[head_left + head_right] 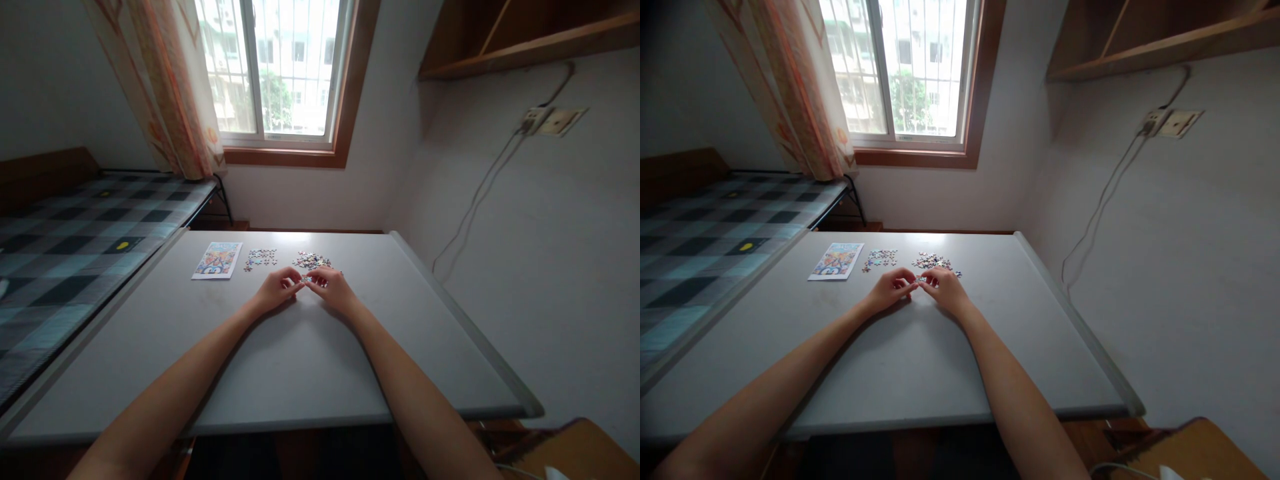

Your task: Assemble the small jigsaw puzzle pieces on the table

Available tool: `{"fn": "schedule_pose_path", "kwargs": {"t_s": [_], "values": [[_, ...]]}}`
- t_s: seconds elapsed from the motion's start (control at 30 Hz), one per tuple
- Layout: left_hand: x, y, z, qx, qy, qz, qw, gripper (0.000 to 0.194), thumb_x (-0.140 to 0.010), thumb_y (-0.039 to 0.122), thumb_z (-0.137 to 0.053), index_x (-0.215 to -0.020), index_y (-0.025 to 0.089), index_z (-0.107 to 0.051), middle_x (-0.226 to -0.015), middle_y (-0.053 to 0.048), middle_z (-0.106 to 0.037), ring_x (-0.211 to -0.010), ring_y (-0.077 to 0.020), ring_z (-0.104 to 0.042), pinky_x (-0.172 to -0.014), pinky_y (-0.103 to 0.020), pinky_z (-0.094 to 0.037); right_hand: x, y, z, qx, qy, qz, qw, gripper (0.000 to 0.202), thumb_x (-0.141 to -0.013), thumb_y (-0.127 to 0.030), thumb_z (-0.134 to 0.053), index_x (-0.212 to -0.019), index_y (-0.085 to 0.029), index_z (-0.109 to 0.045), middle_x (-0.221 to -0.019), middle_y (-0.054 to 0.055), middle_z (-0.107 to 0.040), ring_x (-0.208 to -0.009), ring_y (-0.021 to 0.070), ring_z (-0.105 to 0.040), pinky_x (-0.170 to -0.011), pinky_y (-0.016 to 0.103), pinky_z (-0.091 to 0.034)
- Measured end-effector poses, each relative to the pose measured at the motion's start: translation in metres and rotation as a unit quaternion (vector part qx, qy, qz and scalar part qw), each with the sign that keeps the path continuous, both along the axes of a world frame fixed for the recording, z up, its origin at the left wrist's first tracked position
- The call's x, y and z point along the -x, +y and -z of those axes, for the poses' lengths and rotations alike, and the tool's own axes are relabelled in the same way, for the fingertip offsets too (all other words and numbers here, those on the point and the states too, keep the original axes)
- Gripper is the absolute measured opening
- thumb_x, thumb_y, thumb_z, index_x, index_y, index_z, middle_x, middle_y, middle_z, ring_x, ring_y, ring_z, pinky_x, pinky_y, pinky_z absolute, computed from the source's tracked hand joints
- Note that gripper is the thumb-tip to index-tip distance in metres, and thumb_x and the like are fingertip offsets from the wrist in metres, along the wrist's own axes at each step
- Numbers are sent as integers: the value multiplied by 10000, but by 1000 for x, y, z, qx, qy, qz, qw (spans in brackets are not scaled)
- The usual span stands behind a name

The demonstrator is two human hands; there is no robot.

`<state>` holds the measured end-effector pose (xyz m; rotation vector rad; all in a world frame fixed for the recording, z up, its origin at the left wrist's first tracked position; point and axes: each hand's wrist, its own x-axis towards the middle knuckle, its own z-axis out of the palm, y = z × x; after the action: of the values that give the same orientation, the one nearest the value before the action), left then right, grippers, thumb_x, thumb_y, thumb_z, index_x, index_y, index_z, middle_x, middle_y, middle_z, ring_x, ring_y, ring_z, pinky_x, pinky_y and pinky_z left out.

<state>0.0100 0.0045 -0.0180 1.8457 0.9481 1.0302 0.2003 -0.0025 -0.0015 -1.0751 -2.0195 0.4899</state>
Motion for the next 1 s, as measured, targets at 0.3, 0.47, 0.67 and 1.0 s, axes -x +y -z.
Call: {"fn": "schedule_pose_path", "kwargs": {"t_s": [0.3, 0.47, 0.67, 1.0], "values": [[1, 1, 1, 6, 0, 7, 1000, 292, -790, 414, -634, -884, 142, -585, -707, 0, -622, -560, -95, -612, -470, -177, -463, -1, 2, 5, -4, -5, -4, 1000, 147, -804, -244, -639, -914, -162, -693, -784, 40, -642, -657, 119, -536, -652, 253, -441], [1, 0, 0, 7, 0, 7, 1000, 275, -801, 400, -622, -874, 138, -585, -700, 2, -612, -554, -94, -610, -465, -173, -459, -1, 3, 6, -7, -3, -4, 1000, 152, -806, -251, -636, -909, -153, -691, -762, 35, -631, -655, 118, -536, -644, 250, -438], [2, 1, 1, 0, -3, 12, 1000, 272, -808, 399, -617, -887, 140, -580, -726, -6, -615, -565, -100, -619, -489, -187, -479, -1, 3, 5, -2, -3, -5, 1000, 148, -805, -238, -635, -917, -159, -692, -763, 35, -632, -654, 116, -533, -638, 245, -438], [1, 0, 1, 0, -8, 10, 1000, 270, -827, 410, -596, -887, 148, -570, -704, -19, -648, -557, -110, -622, -532, -220, -499, -1, 2, 3, 1, 0, -2, 1000, 144, -802, -248, -638, -904, -161, -691, -754, 33, -629, -649, 117, -531, -641, 251, -443]]}}
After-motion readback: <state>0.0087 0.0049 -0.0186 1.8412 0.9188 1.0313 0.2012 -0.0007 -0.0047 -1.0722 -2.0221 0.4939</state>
